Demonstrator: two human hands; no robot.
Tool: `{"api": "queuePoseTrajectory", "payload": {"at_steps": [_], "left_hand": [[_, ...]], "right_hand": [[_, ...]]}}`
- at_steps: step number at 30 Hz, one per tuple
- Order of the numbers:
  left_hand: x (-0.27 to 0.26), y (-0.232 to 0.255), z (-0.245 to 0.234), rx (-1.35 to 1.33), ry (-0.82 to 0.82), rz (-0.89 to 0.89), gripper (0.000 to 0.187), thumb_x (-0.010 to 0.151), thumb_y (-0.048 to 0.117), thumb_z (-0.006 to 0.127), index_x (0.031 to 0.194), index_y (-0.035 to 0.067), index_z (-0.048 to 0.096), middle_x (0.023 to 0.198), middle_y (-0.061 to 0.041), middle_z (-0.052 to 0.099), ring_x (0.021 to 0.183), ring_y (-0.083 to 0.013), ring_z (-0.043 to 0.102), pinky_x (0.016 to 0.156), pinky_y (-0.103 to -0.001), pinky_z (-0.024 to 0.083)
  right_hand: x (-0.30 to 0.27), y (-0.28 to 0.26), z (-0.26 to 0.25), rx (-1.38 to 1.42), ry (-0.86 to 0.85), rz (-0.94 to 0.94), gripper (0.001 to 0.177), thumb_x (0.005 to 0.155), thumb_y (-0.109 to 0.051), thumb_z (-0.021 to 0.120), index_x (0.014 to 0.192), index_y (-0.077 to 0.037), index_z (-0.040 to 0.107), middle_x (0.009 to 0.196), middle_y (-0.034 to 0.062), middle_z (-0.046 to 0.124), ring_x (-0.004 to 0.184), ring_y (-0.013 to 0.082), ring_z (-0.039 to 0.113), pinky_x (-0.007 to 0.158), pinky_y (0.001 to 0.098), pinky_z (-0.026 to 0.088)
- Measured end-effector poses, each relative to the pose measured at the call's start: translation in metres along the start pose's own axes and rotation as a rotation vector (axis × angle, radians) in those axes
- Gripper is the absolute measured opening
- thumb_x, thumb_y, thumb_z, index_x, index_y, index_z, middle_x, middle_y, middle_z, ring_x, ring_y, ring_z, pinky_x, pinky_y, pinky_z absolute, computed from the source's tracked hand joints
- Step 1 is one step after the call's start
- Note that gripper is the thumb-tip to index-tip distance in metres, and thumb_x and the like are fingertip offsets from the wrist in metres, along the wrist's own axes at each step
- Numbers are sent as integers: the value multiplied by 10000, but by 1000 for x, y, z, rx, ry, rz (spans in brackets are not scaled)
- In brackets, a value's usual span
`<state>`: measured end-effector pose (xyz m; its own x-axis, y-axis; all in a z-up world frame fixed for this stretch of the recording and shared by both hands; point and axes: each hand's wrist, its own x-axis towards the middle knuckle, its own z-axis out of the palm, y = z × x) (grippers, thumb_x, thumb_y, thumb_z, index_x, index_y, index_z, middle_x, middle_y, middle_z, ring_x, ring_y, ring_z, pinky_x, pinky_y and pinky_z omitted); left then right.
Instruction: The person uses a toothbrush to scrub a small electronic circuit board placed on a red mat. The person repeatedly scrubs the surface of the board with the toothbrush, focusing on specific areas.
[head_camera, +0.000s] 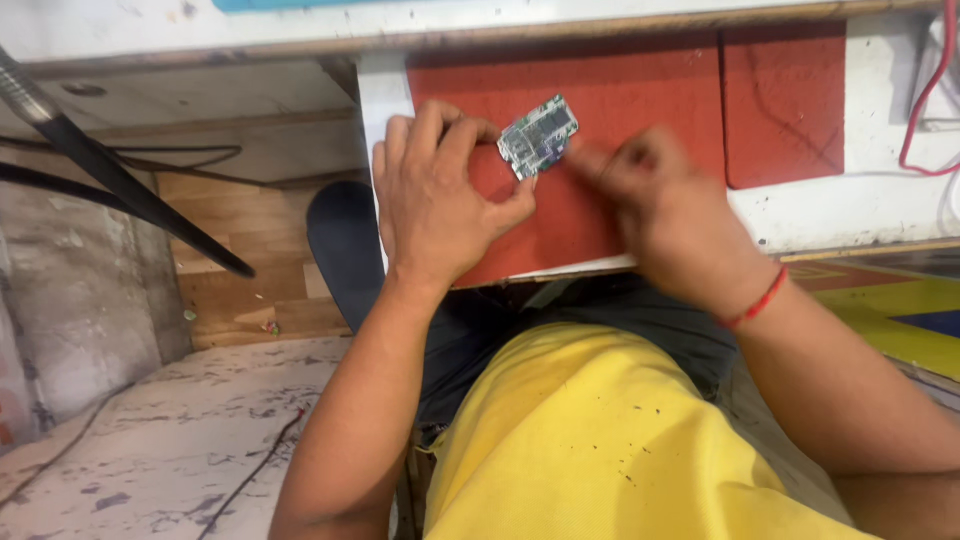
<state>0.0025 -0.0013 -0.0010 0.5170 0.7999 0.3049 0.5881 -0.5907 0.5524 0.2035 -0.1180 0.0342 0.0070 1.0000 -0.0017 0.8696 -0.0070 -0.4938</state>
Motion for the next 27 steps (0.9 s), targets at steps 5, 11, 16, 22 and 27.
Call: {"api": "queuePoseTrajectory", "payload": {"at_steps": [5, 11, 16, 22, 27], "left_hand": [[-7, -7, 6, 0, 23, 24, 418, 736, 384, 936, 1013, 170, 708, 1070, 3, 547, 1016, -245, 507, 892, -414, 409], [-1, -1, -1, -2, -13, -28, 443, 661, 385, 923, 989, 162, 724, 1055, -20, 568, 970, -268, 516, 844, -437, 404], [1, 7, -7, -10, 13, -45, 412, 644, 376, 900, 962, 170, 739, 1036, -4, 591, 967, -263, 535, 850, -437, 414], [0, 9, -5, 2, 41, -53, 415, 632, 381, 896, 947, 157, 745, 1024, -13, 601, 955, -270, 537, 848, -432, 419], [1, 10, -8, 1, 12, -72, 418, 615, 372, 891, 946, 159, 751, 1016, -11, 609, 951, -266, 541, 837, -430, 419]], "right_hand": [[-5, 2, 7, 0, 0, -56, 504, 981, 19, 629, 1455, -152, 650, 1056, 171, 608, 867, 359, 642, 748, 453, 543], [-3, -4, 6, 3, 23, -45, 519, 926, 27, 603, 1406, -164, 660, 1025, 166, 616, 833, 350, 654, 711, 452, 547], [3, -7, 2, -14, 20, 77, 575, 881, 14, 569, 1415, -188, 631, 1040, 168, 618, 788, 378, 666, 697, 479, 549], [3, -4, 1, -13, -43, 122, 584, 863, -20, 565, 1408, -225, 612, 1050, 152, 621, 756, 381, 678, 656, 481, 551], [0, -7, 0, -82, -175, 100, 698, 820, -36, 583, 1471, -290, 594, 1118, 113, 626, 738, 351, 691, 615, 469, 560]]}}
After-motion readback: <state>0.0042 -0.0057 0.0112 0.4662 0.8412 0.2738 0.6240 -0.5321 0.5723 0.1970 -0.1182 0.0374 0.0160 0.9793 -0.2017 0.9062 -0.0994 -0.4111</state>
